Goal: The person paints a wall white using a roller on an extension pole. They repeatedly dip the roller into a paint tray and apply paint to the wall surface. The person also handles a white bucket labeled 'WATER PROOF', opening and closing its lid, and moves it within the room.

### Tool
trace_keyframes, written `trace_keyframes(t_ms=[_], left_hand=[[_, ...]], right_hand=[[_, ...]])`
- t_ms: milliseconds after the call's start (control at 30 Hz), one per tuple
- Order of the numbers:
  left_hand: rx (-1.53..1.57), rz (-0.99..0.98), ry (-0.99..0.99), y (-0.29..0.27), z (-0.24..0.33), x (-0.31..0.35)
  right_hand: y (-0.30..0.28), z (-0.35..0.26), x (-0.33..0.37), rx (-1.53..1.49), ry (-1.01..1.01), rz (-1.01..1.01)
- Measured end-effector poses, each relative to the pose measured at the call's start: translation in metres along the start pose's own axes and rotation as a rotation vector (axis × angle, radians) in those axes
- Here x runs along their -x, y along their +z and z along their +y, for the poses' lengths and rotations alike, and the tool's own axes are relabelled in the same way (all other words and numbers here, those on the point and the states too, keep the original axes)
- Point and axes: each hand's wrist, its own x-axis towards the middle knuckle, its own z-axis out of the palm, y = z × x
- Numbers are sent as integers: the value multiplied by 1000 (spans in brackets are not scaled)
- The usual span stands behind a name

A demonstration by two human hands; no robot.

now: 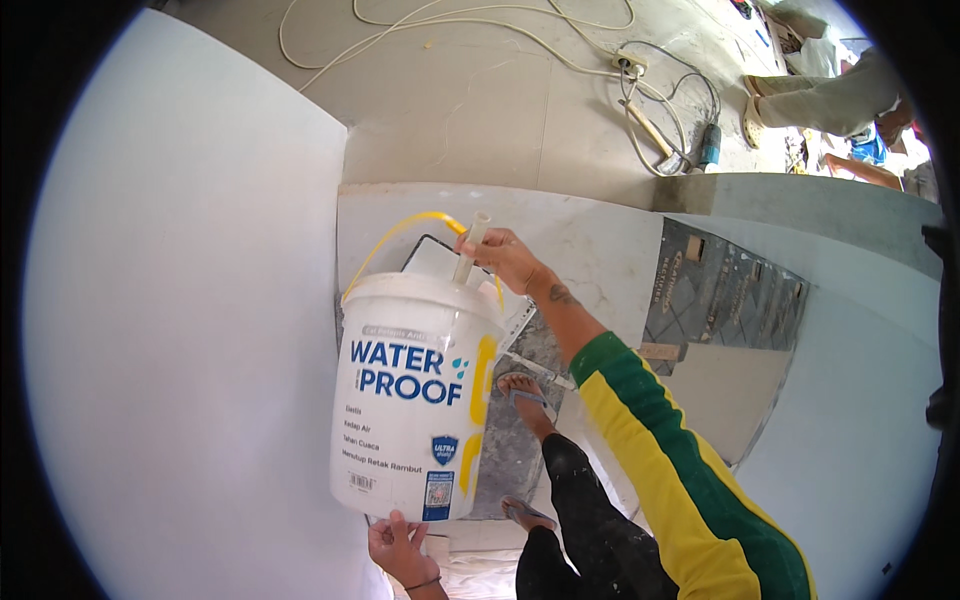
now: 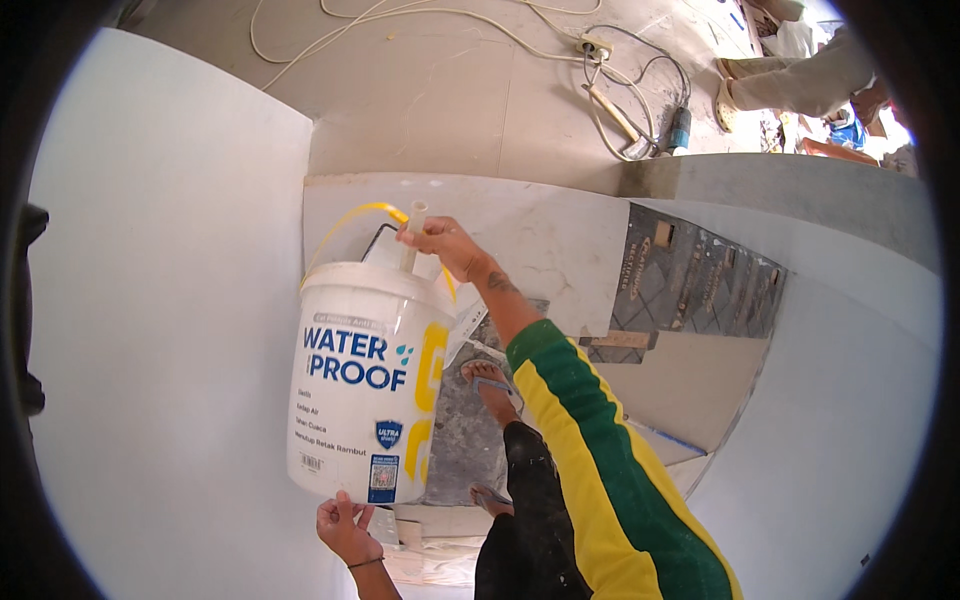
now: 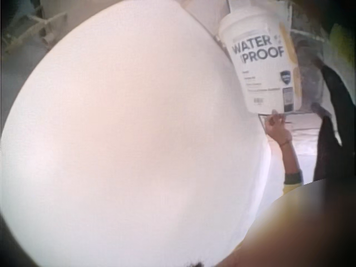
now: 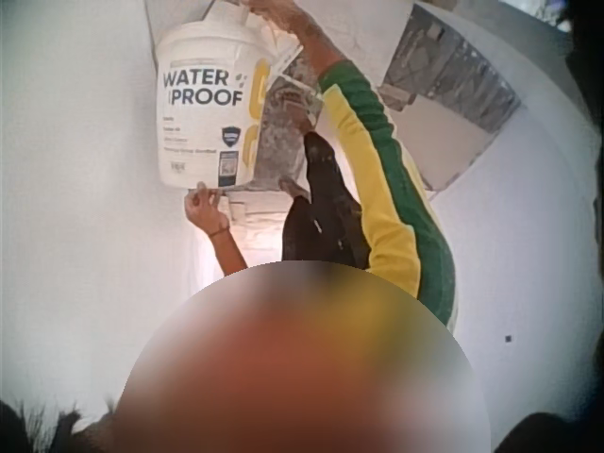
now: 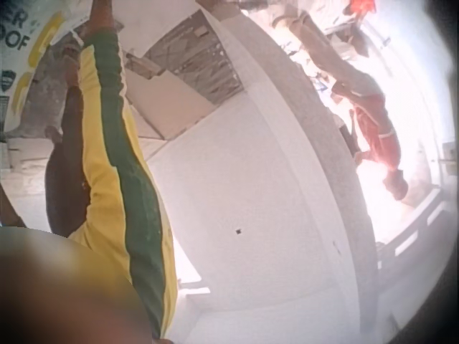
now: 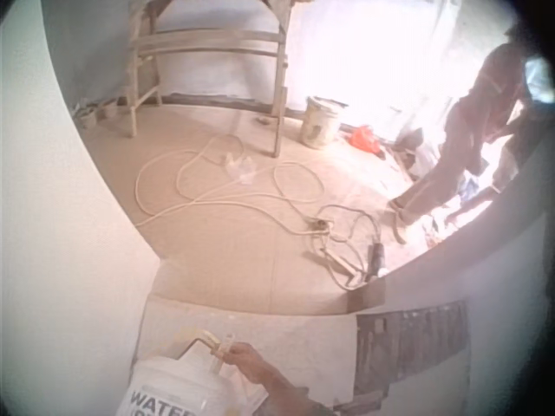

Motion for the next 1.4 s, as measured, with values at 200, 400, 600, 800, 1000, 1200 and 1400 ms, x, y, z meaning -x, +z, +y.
trace_keyframes(t_ms=[200, 400, 600, 800, 1000, 1200, 1400], left_hand=[[55, 6, 84, -6, -5, -11], [78, -4, 75, 4, 1, -14], [113, -41, 154, 16, 8, -12], [104, -60, 185, 23, 13, -9], [116, -101, 247, 18, 11, -4], [134, -96, 225, 3, -34, -7], [275, 53, -147, -28, -150, -51]], right_hand=[[2, 32, 1, -124, -53, -15], [-7, 44, -4, -147, -46, 7], [-19, 55, -8, -225, -64, 19], [-29, 63, -11, -254, -83, 26], [-32, 78, -2, -272, -91, 26], [-22, 67, 11, -261, -119, -6], [36, 31, 79, 55, -172, -189]])
